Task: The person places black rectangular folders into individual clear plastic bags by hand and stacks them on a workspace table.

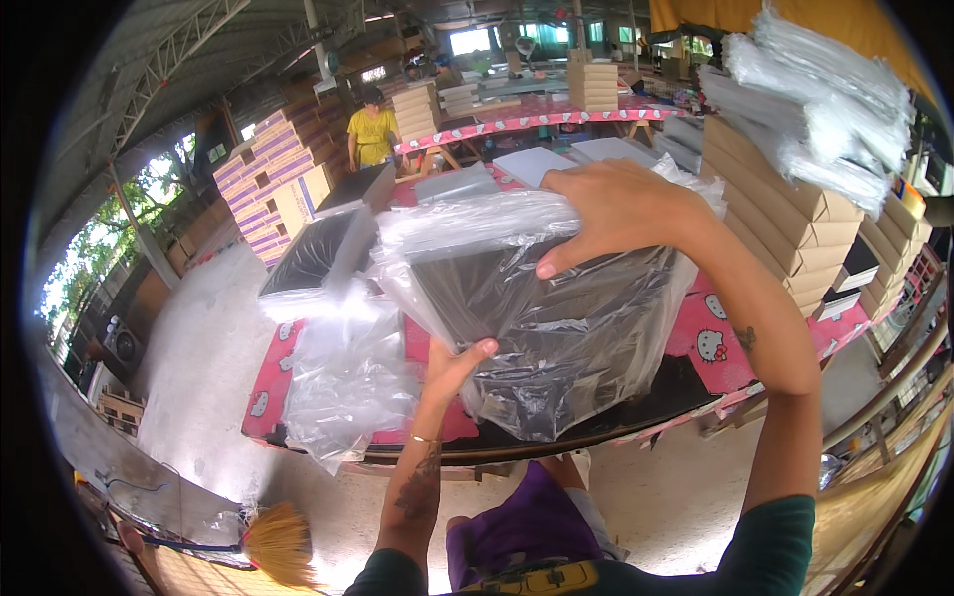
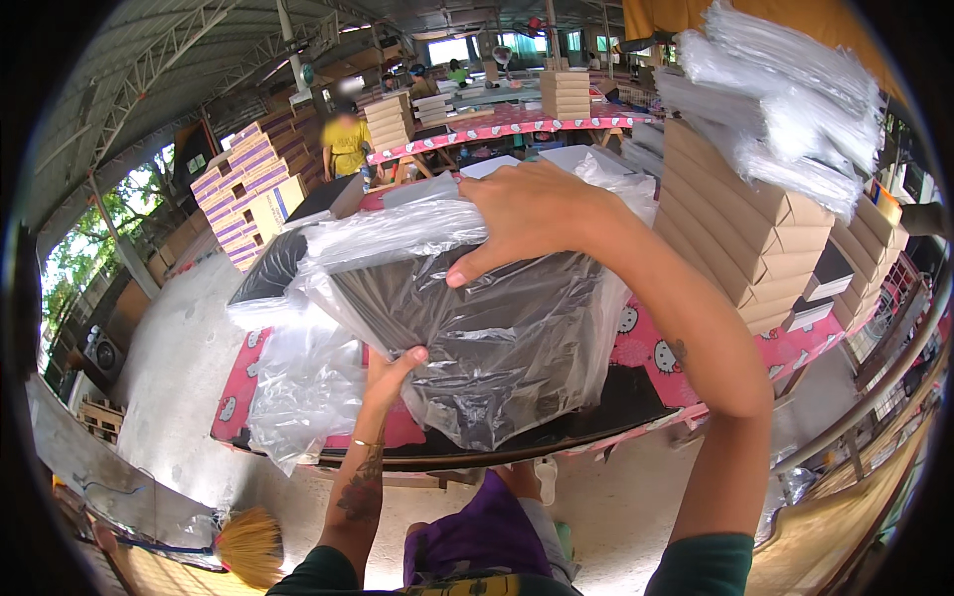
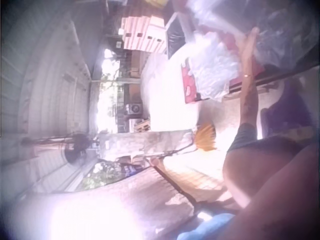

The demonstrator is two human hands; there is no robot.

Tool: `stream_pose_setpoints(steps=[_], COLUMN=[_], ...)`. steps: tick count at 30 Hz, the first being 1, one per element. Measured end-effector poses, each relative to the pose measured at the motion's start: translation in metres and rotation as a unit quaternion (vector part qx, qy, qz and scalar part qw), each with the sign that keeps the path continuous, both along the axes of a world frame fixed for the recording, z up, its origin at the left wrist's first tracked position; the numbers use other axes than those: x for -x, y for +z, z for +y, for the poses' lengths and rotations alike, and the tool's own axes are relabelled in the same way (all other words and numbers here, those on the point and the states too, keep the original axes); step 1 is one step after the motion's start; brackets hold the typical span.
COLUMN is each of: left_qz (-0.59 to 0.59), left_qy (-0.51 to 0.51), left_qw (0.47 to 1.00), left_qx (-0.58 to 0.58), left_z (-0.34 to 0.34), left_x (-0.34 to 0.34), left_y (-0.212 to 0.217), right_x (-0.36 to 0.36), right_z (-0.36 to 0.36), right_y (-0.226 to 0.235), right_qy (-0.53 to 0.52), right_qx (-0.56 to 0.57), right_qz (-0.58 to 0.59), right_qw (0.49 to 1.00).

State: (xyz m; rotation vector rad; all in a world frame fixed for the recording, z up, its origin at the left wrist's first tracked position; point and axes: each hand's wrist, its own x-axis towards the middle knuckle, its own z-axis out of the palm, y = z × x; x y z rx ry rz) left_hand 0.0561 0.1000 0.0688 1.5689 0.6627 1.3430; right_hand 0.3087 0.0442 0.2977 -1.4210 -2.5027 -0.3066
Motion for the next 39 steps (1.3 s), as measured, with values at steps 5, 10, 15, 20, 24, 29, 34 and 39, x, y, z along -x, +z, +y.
stream_pose_setpoints(steps=[5,10,15,20,24,29,34,39], left_qz=[-0.031,0.061,0.288,0.516,0.621,0.612,0.568,0.671], left_qy=[0.032,-0.015,-0.01,-0.058,-0.1,-0.115,-0.117,-0.075], left_qw=[0.997,0.994,0.914,0.785,0.726,0.734,0.761,0.686], left_qx=[-0.07,-0.085,-0.287,-0.336,-0.279,-0.27,-0.292,-0.27], left_z=[-0.027,-0.038,-0.029,-0.003,0.0,0.008,0.015,0.055], left_x=[-0.006,0.013,-0.009,-0.061,-0.096,-0.091,-0.084,-0.014], left_y=[0.024,0.101,0.198,0.198,0.14,0.134,0.131,0.163], right_x=[-0.007,-0.038,-0.083,-0.096,-0.108,-0.087,-0.029,-0.022], right_z=[-0.015,-0.037,-0.044,-0.036,-0.038,-0.059,-0.032,0.01], right_y=[0.003,0.002,-0.071,-0.226,-0.271,-0.064,-0.031,-0.11], right_qy=[0.04,0.025,0.028,0.02,0.028,0.058,0.014,-0.066], right_qx=[-0.063,-0.135,-0.07,0.002,0.04,-0.269,-0.251,0.095], right_qz=[-0.016,0.083,0.399,0.622,0.638,0.297,0.019,0.031], right_qw=[0.997,0.987,0.914,0.783,0.768,0.914,0.968,0.993])
